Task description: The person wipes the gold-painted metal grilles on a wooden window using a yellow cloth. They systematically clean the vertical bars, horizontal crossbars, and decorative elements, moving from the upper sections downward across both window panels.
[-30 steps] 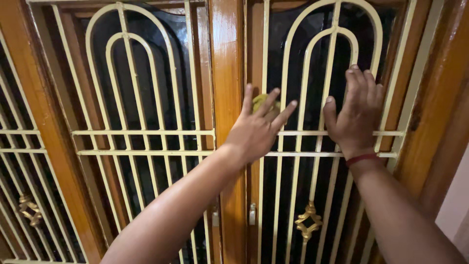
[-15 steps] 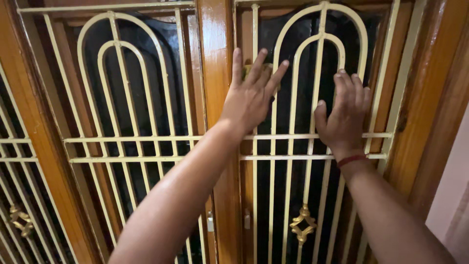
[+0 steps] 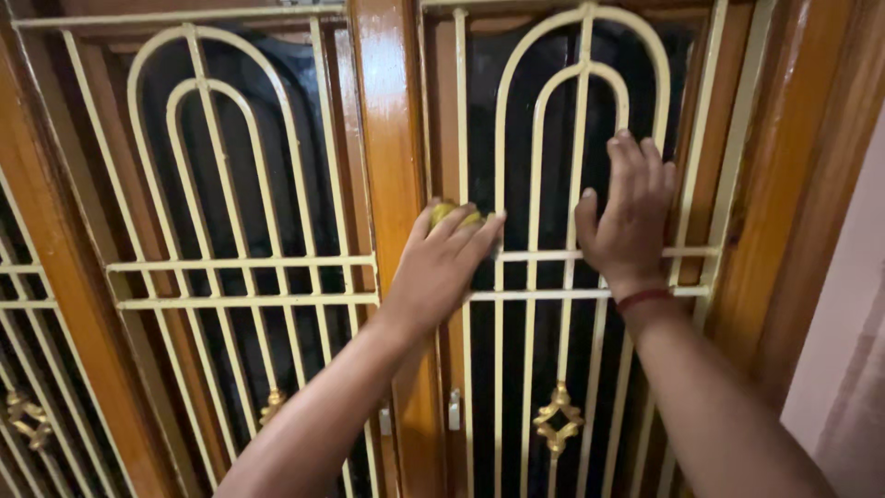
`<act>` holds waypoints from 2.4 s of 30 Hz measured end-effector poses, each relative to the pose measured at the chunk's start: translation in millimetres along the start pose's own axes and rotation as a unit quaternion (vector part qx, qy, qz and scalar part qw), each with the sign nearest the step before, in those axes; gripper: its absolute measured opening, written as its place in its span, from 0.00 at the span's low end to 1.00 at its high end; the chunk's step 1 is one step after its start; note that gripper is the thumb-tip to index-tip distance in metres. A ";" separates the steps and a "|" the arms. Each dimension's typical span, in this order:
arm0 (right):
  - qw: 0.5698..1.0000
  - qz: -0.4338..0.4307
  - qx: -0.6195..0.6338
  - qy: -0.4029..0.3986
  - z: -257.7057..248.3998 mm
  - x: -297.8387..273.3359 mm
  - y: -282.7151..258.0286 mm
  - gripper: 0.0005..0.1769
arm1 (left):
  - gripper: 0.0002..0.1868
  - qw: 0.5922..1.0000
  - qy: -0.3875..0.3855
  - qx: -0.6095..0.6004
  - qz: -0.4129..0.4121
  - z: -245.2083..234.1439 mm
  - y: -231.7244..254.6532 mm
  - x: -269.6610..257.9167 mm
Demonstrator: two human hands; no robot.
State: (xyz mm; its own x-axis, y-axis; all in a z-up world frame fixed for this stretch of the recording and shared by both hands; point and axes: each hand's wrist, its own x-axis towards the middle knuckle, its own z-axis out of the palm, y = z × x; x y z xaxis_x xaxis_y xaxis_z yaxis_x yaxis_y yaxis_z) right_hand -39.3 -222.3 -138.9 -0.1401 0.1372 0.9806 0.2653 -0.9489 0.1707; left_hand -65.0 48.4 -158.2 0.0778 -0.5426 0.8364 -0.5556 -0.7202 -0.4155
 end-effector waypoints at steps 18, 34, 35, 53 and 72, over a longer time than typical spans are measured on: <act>1.000 0.012 0.018 -0.005 -2.2 -1.7 -4.8 0.34 | 0.35 0.963 -0.023 0.266 -0.030 18.9 -5.6 108.9; 1.000 0.014 0.016 0.001 0.8 -1.2 -1.4 0.34 | 0.34 0.965 -0.188 0.180 0.018 4.8 22.4 43.9; 1.000 0.012 0.014 0.001 0.3 -0.1 -1.5 0.34 | 0.32 0.967 -0.176 0.185 0.011 6.6 23.0 48.2; 1.000 0.012 0.021 0.003 0.8 -0.7 -0.7 0.34 | 0.46 0.968 -0.136 0.205 -0.049 7.4 18.0 76.7; 1.000 0.019 0.008 0.001 3.2 -2.7 -0.2 0.34 | 0.39 0.979 -0.034 0.136 -0.151 33.9 9.2 104.1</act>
State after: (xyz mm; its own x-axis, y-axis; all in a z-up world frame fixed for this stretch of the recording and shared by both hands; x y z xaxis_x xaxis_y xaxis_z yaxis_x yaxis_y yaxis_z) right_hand -35.9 -221.6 -141.3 -0.1309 0.1013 0.9862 0.2862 -0.9486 0.1355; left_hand -33.9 -29.4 -87.1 0.2640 -0.3086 0.9138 -0.2595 -0.9352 -0.2409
